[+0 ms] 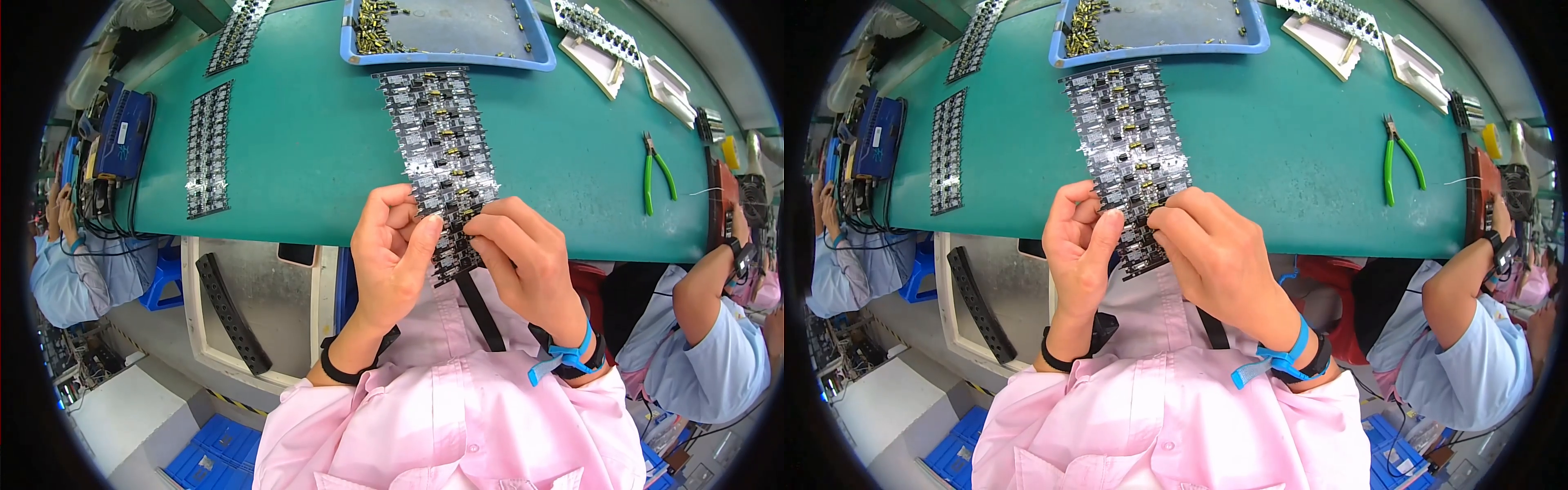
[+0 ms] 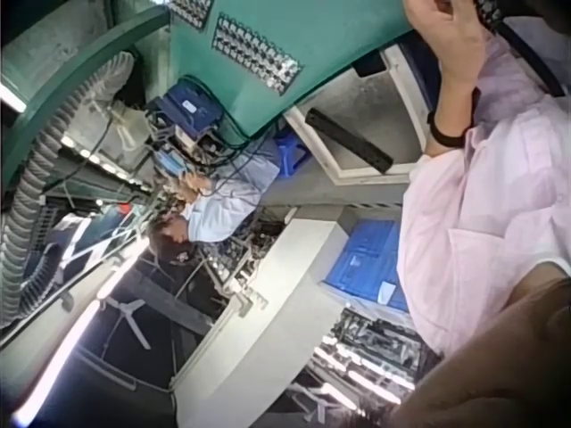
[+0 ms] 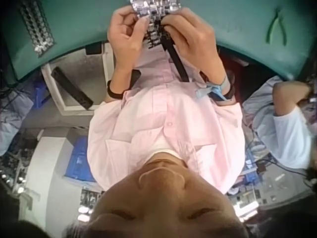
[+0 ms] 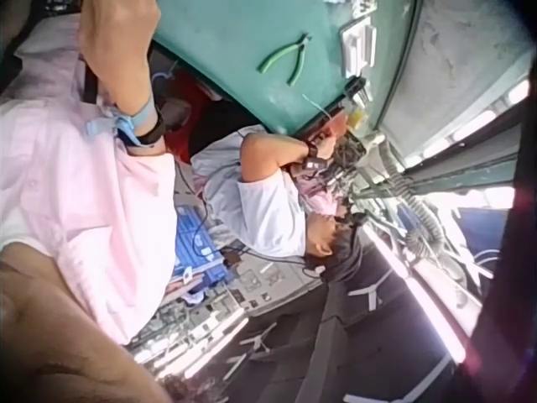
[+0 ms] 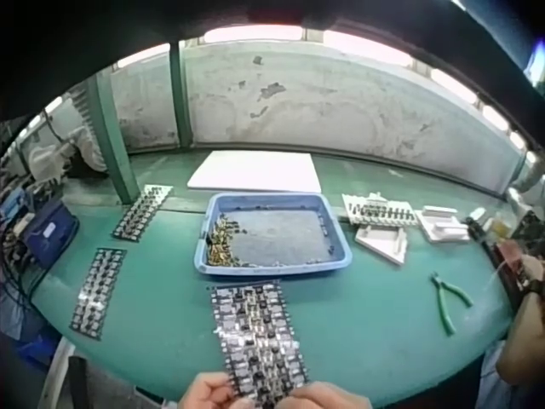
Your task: The person picks up components from a tray and inserts them into a circuit board held in their other hand. After repeating this process for several components, they set the board aside and pick up a new one to continue the assembly.
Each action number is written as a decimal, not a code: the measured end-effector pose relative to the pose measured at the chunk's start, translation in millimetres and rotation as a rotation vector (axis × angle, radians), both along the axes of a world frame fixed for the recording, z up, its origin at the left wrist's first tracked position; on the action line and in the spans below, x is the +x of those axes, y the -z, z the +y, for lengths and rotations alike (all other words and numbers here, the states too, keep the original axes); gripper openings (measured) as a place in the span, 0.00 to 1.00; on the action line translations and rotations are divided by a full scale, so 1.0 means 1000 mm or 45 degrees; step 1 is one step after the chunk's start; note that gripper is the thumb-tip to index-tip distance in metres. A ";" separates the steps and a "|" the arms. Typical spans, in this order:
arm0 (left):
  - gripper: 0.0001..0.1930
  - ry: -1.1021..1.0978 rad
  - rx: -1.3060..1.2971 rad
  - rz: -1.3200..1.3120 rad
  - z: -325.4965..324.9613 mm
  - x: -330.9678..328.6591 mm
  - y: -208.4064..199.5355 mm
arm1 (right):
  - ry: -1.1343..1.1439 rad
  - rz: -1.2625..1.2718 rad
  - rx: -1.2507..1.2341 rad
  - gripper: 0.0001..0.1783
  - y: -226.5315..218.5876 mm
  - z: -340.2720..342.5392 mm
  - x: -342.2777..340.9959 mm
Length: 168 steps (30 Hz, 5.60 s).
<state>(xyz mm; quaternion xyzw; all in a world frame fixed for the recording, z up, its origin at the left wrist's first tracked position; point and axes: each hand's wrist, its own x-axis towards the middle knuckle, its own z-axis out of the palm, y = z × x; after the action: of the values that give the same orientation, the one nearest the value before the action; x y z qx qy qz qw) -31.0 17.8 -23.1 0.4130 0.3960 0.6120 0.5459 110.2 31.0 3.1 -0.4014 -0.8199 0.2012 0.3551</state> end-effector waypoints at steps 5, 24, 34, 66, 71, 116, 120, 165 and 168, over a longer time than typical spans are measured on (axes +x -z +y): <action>0.13 -0.017 0.007 -0.016 0.000 -0.002 -0.002 | 0.159 0.037 0.062 0.14 -0.004 0.001 -0.003; 0.17 0.038 0.010 -0.106 -0.006 -0.014 -0.017 | 0.233 0.941 -1.055 0.24 -0.015 -0.001 -0.025; 0.20 -0.212 -0.092 -0.134 0.004 -0.031 -0.027 | 0.005 -0.056 -0.337 0.08 -0.050 0.113 0.003; 0.18 -0.220 -0.056 -0.051 0.000 -0.021 -0.038 | -0.022 -0.601 0.019 0.15 -0.042 0.222 -0.007; 0.19 -0.167 -0.040 0.057 0.005 -0.019 -0.040 | 0.101 -0.580 0.079 0.17 -0.030 0.205 -0.063; 0.20 0.019 -0.074 -0.089 0.002 -0.011 -0.021 | 0.229 0.615 -0.948 0.07 -0.024 0.039 0.063; 0.20 0.055 -0.076 -0.142 0.005 -0.014 -0.019 | 0.241 0.734 -1.050 0.07 -0.017 0.024 0.050; 0.22 0.126 -0.001 -0.092 0.001 -0.004 -0.006 | 0.179 0.150 -0.207 0.05 -0.008 -0.008 -0.005; 0.22 0.127 -0.004 -0.094 0.001 -0.004 -0.005 | 0.171 0.124 -0.230 0.04 -0.009 -0.008 -0.005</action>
<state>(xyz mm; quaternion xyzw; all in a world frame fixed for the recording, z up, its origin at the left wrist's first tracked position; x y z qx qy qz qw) -35.1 18.7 -18.1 0.4085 0.3555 0.5982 0.5907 105.3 23.2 11.7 -0.4755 -0.7515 0.2693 0.3696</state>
